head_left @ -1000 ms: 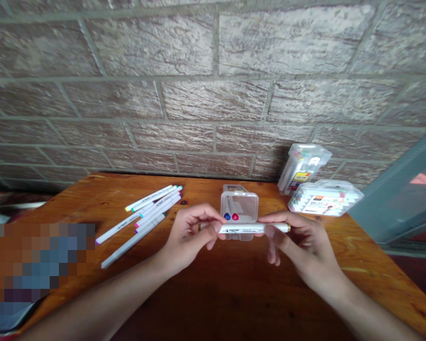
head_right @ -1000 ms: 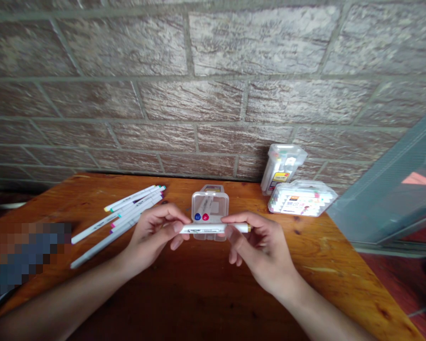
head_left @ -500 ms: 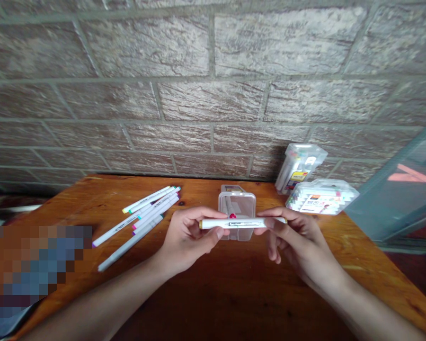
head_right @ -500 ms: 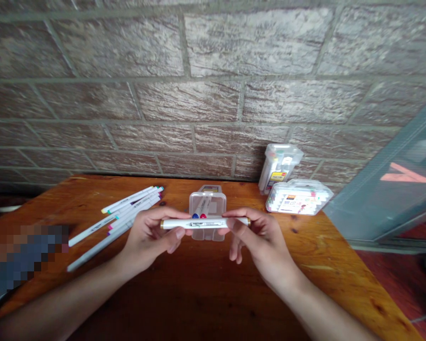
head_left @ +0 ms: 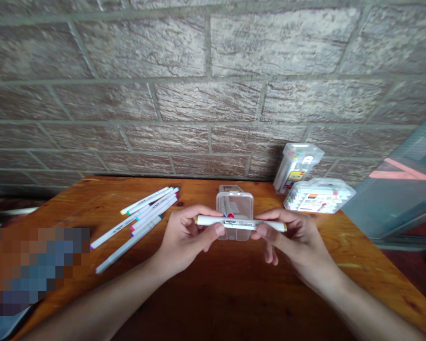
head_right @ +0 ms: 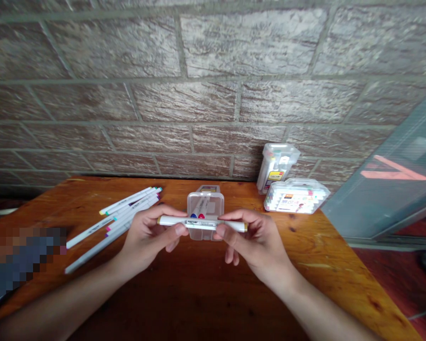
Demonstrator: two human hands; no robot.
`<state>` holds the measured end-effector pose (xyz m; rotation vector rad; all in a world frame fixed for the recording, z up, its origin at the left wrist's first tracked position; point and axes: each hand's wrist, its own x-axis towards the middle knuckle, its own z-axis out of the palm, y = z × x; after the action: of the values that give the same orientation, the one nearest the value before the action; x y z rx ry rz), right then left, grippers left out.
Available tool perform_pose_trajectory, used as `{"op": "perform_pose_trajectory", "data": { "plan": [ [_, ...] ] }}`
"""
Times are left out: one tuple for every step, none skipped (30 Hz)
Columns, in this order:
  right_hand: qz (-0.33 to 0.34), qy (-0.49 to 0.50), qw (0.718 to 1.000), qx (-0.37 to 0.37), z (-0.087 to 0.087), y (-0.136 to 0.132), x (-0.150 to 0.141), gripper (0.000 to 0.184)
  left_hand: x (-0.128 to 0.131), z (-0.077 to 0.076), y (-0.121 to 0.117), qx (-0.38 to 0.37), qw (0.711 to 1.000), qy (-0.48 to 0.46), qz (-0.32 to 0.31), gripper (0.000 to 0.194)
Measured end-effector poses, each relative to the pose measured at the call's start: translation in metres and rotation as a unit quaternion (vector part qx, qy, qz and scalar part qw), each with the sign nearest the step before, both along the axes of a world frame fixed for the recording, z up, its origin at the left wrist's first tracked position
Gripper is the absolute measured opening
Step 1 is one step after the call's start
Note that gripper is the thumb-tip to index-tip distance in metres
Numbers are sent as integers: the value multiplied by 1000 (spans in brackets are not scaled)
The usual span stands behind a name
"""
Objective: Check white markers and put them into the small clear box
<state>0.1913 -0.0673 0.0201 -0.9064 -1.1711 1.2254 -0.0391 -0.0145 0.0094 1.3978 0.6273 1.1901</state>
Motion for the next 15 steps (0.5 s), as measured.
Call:
{"op": "perform_pose_trajectory", "data": {
  "plan": [
    [3,0,1000,2,1,0,0,24,0,1,0,2,1000,-4,-1,23],
    [5,-1,1000,3,1,-1,0,24,0,2,0,3,1000,-7,-3,22],
    [8,-2,1000,4,1,-1,0,25,0,2,0,3,1000,-10,-5,22],
    [10,-2,1000,6,1,-2,0,24,-1,3,0,3,1000,-13,-6,21],
    [11,-1,1000,8,1,-2,0,24,0,3,0,2,1000,-15,-7,20],
    [10,0,1000,11,0,-2,0,23,0,4,0,0,1000,-16,-6,20],
    [8,2,1000,13,-2,-2,-1,23,0,4,0,-1,1000,-17,-6,19],
    [6,4,1000,15,-3,-2,-1,22,0,4,0,-2,1000,-18,-5,19],
    [4,5,1000,17,-4,-1,-1,22,0,3,0,-2,1000,-19,-4,19],
    [2,4,1000,19,-5,-1,-2,22,-1,3,0,-1,1000,-19,-4,19],
    [-2,1,1000,20,-5,-1,-2,22,-1,2,0,-1,1000,-17,-3,20],
    [-5,-4,1000,19,-5,-1,-2,22,-1,2,0,0,1000,-15,-1,20],
    [-8,-10,1000,18,-4,-1,-2,23,-2,2,0,2,1000,-11,1,20],
    [-9,-15,1000,15,-2,-1,-2,23,-2,1,0,4,1000,-7,3,20],
    [-9,-19,1000,11,0,-1,-2,24,-3,1,0,6,1000,-4,5,21]
  ]
}}
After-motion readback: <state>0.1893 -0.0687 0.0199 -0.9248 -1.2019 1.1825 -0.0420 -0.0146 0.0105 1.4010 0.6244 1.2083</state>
